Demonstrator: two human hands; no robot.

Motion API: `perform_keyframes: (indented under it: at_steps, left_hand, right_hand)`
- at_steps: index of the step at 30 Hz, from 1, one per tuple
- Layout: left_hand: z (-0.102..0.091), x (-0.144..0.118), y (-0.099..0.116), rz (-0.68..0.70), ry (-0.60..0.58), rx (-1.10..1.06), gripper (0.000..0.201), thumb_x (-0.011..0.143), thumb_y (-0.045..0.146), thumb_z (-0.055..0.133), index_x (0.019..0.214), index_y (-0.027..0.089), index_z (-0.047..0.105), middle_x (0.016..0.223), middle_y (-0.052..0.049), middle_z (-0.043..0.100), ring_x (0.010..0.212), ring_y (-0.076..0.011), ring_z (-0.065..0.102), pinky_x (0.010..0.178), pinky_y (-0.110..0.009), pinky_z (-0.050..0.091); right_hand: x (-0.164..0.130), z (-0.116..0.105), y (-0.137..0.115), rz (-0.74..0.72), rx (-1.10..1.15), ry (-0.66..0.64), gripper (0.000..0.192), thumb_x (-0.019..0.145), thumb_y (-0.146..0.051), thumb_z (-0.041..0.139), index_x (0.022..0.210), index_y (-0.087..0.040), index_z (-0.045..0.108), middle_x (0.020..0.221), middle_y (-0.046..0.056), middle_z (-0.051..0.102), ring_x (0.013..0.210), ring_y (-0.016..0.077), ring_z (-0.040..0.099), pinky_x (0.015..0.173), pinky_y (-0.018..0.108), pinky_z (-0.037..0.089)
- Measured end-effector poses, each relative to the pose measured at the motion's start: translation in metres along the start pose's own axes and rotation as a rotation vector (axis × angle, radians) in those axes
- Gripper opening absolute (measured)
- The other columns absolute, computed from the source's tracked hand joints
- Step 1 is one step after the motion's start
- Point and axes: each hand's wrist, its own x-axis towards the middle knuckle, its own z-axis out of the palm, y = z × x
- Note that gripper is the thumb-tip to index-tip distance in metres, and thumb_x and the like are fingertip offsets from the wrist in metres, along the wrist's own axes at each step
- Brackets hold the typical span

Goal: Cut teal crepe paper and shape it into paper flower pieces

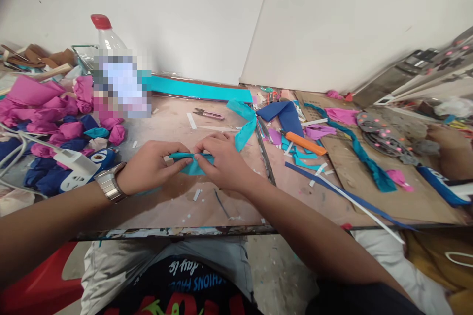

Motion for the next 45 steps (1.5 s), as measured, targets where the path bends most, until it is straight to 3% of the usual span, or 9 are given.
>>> perform_keyframes:
  at_steps: [9,13,16,31,45]
  left_hand:
    - [-0.0021,0.0016,0.0012,-0.041,-0.058,-0.029,0.016,0.089,0.026,0.060,0.088,0.019,0.074,0.077,0.003,0.071,0.066,-0.0121,0.057,0.065,-0.026,0.037]
    - [-0.0030,0.0024,0.0010,-0.055,-0.069,-0.042,0.020,0.091,0.032,0.061,0.094,0.019,0.075,0.083,0.002,0.074,0.070,-0.0134,0.061,0.068,-0.027,0.040]
    - [-0.0031,0.0022,0.0006,-0.042,-0.054,-0.061,0.023,0.093,0.037,0.060,0.098,0.020,0.075,0.090,0.002,0.075,0.075,-0.0148,0.064,0.072,-0.028,0.042]
    - [-0.0012,0.0003,-0.0009,0.012,-0.029,-0.081,0.020,0.094,0.030,0.059,0.094,0.020,0.077,0.081,0.003,0.075,0.071,-0.0130,0.063,0.069,-0.026,0.041]
    - [-0.0022,0.0026,-0.0034,-0.060,-0.112,-0.184,0.036,0.099,0.040,0.052,0.092,0.016,0.077,0.077,-0.001,0.072,0.067,-0.0134,0.057,0.064,-0.025,0.040]
  right_hand:
    - [-0.0007,0.0009,0.0008,-0.028,0.012,-0.013,0.004,0.092,-0.022,0.062,0.090,-0.021,0.066,0.090,0.001,0.072,0.093,0.0210,0.062,0.093,0.041,0.034]
    - [-0.0004,0.0004,0.0004,-0.033,0.010,-0.019,0.005,0.093,-0.022,0.061,0.091,-0.021,0.066,0.090,0.002,0.072,0.092,0.0208,0.062,0.093,0.041,0.034]
    - [0.0001,0.0004,0.0006,-0.036,0.005,-0.026,0.005,0.093,-0.022,0.061,0.091,-0.021,0.066,0.090,0.002,0.072,0.092,0.0209,0.062,0.093,0.041,0.034]
    - [0.0002,0.0003,-0.0024,-0.042,-0.013,-0.028,0.007,0.092,-0.022,0.057,0.087,-0.021,0.063,0.089,0.002,0.073,0.093,0.0217,0.062,0.095,0.043,0.032]
    - [0.0009,-0.0060,-0.0028,-0.046,-0.004,-0.036,0.006,0.087,-0.023,0.060,0.082,-0.022,0.061,0.084,0.001,0.071,0.092,0.0220,0.063,0.097,0.043,0.033]
